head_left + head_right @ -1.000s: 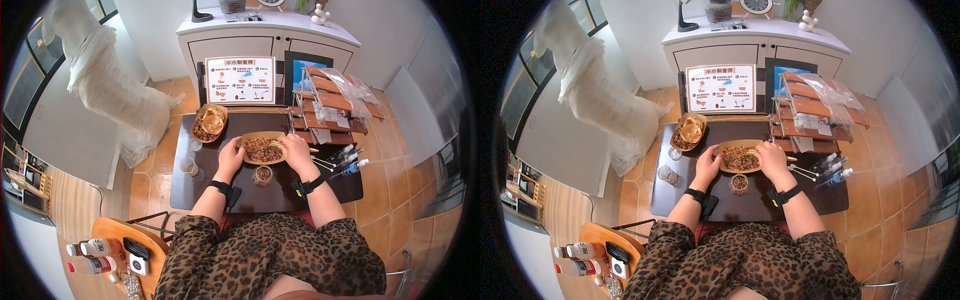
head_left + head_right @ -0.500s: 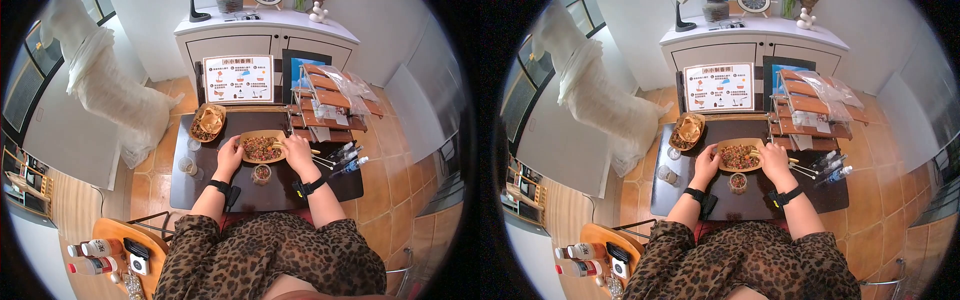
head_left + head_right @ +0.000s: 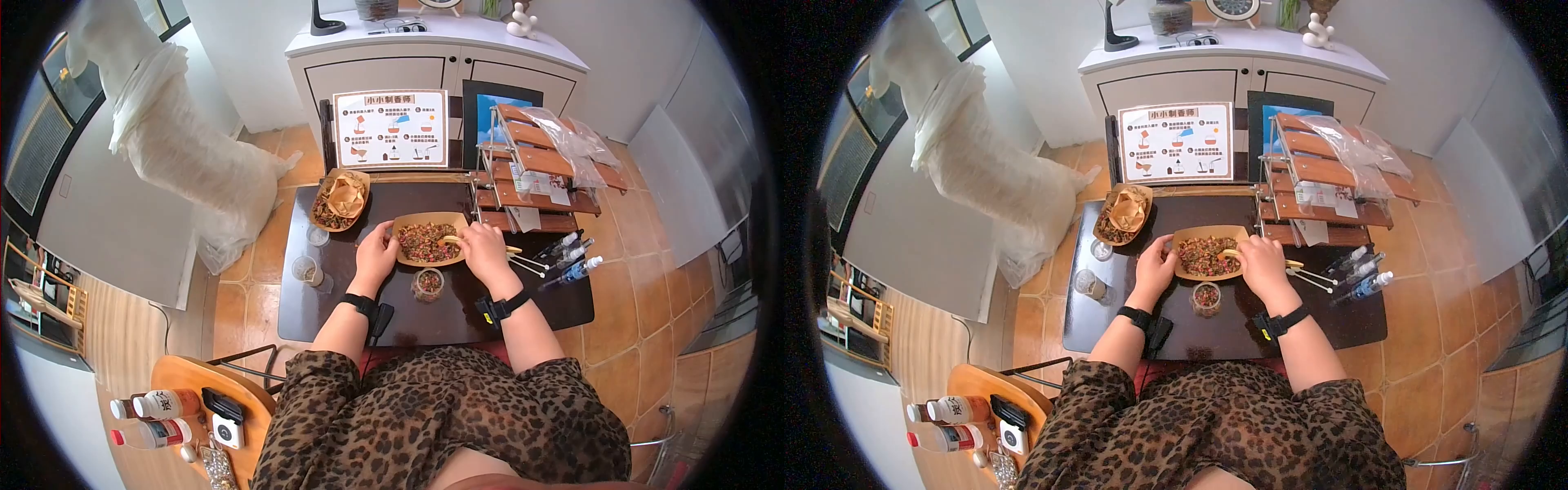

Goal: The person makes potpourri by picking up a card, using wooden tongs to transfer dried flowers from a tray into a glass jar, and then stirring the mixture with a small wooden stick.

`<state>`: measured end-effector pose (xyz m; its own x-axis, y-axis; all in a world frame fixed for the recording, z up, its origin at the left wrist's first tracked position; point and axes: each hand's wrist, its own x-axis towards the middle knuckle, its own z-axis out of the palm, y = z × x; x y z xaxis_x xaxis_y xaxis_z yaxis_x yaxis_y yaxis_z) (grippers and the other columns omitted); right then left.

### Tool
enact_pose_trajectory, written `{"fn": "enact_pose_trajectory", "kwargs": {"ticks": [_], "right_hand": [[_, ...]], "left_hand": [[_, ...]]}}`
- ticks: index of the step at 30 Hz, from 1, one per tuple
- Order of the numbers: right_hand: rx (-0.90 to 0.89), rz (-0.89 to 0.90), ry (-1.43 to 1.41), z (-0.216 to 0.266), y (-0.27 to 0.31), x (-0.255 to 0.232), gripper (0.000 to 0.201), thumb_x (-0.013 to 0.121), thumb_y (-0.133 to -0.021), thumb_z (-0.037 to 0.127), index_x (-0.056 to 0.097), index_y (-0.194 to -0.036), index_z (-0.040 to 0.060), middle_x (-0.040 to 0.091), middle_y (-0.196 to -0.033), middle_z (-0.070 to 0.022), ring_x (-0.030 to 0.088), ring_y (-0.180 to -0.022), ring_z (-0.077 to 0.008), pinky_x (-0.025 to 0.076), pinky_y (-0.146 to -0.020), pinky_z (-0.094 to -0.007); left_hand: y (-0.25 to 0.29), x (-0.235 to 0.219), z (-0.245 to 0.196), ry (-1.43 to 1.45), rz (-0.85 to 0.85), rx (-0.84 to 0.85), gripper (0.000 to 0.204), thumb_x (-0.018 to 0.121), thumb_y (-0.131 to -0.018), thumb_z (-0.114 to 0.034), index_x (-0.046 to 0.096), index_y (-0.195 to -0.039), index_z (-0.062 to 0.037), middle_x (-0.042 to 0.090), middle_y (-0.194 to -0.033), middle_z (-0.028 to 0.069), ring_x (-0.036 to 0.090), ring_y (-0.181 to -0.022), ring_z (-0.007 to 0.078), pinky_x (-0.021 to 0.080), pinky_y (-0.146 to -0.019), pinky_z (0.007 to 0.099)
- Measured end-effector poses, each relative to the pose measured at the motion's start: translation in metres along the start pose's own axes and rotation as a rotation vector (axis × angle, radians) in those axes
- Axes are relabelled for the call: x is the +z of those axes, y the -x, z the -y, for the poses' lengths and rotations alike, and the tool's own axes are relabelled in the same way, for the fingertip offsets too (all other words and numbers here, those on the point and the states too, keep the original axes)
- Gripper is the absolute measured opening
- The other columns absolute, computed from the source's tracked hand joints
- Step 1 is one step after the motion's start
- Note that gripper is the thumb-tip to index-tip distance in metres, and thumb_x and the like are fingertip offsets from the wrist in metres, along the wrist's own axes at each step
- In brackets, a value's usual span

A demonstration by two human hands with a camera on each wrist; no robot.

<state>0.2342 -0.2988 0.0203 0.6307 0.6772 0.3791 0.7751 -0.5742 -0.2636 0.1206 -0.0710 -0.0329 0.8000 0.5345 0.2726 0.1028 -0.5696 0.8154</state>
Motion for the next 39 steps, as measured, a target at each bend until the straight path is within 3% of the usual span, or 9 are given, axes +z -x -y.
{"fn": "enact_pose_trajectory", "kwargs": {"ticks": [21, 39], "right_hand": [[0.010, -0.018, -0.012, 0.001, 0.001, 0.000, 0.007, 0.071, -0.085, 0.014, 0.068, -0.089, 0.0096, 0.062, -0.089, -0.0067, 0.060, -0.092, -0.0289, 0.042, -0.084, -0.0434], [-0.105, -0.095, -0.153, 0.043, 0.021, -0.073, 0.010, 0.071, -0.086, 0.013, 0.068, -0.094, 0.0093, 0.061, -0.088, -0.0046, 0.059, -0.090, -0.0269, 0.041, -0.084, -0.0415]], "left_hand": [[0.000, 0.001, 0.001, 0.016, 0.000, -0.006, 0.033, 0.064, -0.090, -0.014, 0.066, -0.123, -0.0056, 0.065, -0.077, 0.0071, 0.062, -0.067, 0.0175, 0.050, -0.065, 0.0313], [0.000, 0.000, -0.001, 0.011, 0.006, -0.007, 0.034, 0.064, -0.090, -0.014, 0.066, -0.122, -0.0049, 0.065, -0.077, 0.0079, 0.063, -0.067, 0.0190, 0.050, -0.065, 0.0319]]}}
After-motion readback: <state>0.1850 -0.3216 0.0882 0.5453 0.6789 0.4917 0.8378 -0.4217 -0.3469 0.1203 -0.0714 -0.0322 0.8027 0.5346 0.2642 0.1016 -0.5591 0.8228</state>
